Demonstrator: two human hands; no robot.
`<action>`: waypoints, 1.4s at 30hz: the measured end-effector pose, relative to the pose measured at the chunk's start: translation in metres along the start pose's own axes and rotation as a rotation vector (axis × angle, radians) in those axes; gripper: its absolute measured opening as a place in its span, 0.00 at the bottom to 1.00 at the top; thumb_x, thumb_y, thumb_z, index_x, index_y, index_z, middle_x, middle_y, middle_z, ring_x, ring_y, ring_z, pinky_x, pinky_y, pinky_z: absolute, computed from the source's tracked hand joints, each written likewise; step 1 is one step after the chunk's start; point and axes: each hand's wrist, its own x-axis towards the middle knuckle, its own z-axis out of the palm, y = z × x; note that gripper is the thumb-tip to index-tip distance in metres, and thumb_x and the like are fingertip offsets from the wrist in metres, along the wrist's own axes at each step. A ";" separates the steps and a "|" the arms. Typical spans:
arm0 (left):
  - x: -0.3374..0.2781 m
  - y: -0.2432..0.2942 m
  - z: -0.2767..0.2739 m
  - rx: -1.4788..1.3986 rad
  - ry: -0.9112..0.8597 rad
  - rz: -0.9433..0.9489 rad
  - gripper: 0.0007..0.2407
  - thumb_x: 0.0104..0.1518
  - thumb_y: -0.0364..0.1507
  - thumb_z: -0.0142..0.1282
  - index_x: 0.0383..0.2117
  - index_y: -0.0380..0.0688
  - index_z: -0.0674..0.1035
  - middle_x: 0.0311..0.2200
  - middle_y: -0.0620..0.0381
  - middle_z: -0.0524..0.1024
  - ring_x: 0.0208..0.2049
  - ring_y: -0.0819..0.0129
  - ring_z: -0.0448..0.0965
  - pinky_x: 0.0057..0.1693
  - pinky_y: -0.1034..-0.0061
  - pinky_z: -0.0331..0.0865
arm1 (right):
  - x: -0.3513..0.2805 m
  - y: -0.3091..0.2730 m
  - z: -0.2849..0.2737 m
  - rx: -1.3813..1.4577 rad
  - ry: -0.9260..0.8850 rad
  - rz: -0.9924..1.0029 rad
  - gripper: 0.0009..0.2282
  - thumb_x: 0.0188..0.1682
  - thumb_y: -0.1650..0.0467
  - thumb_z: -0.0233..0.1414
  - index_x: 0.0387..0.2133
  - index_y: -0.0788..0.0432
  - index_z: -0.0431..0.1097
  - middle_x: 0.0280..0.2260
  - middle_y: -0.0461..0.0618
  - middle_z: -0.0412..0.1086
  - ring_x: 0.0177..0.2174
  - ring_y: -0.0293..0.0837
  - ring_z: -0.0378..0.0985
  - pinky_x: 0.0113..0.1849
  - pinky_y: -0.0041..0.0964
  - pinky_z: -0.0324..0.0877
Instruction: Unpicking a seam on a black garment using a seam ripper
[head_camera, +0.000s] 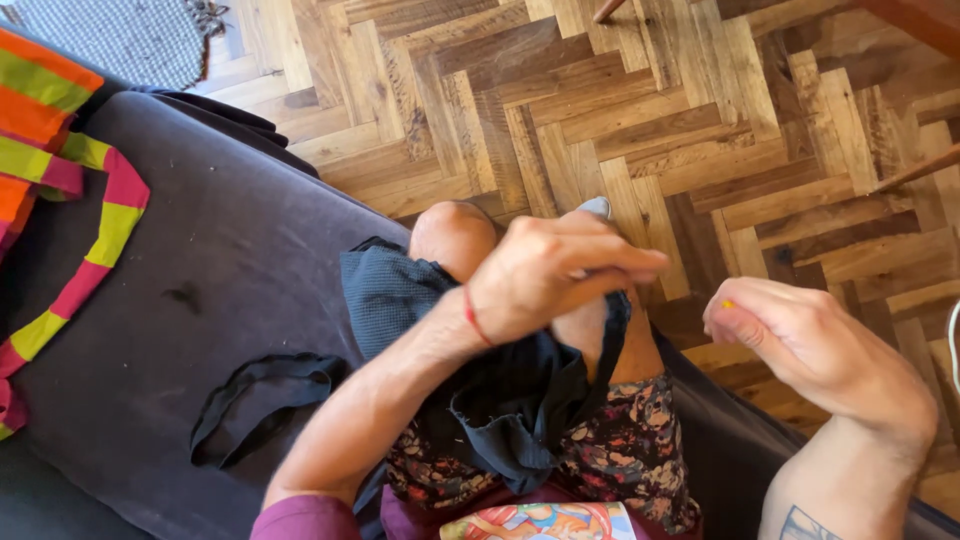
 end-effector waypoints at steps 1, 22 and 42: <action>-0.001 0.003 -0.011 -0.065 0.022 -0.056 0.07 0.68 0.30 0.61 0.49 0.50 0.84 0.39 0.62 0.84 0.39 0.74 0.86 0.51 0.81 0.79 | 0.000 0.001 -0.001 0.004 -0.015 0.103 0.20 0.58 0.56 0.43 0.31 0.52 0.79 0.31 0.40 0.83 0.33 0.35 0.86 0.42 0.31 0.77; -0.004 -0.027 -0.033 0.056 -0.211 -0.136 0.14 0.69 0.41 0.52 0.53 0.48 0.80 0.46 0.54 0.78 0.48 0.57 0.82 0.54 0.66 0.77 | 0.078 -0.062 0.100 0.378 0.793 -0.187 0.24 0.47 0.69 0.71 0.32 0.58 0.55 0.37 0.50 0.81 0.35 0.37 0.82 0.38 0.29 0.71; -0.023 -0.057 -0.023 0.117 -0.243 -0.204 0.03 0.66 0.32 0.56 0.39 0.51 0.81 0.35 0.57 0.76 0.41 0.58 0.79 0.48 0.64 0.73 | 0.052 -0.008 0.096 0.965 0.700 -0.168 0.25 0.47 0.83 0.62 0.27 0.51 0.47 0.33 0.69 0.76 0.22 0.50 0.81 0.27 0.29 0.76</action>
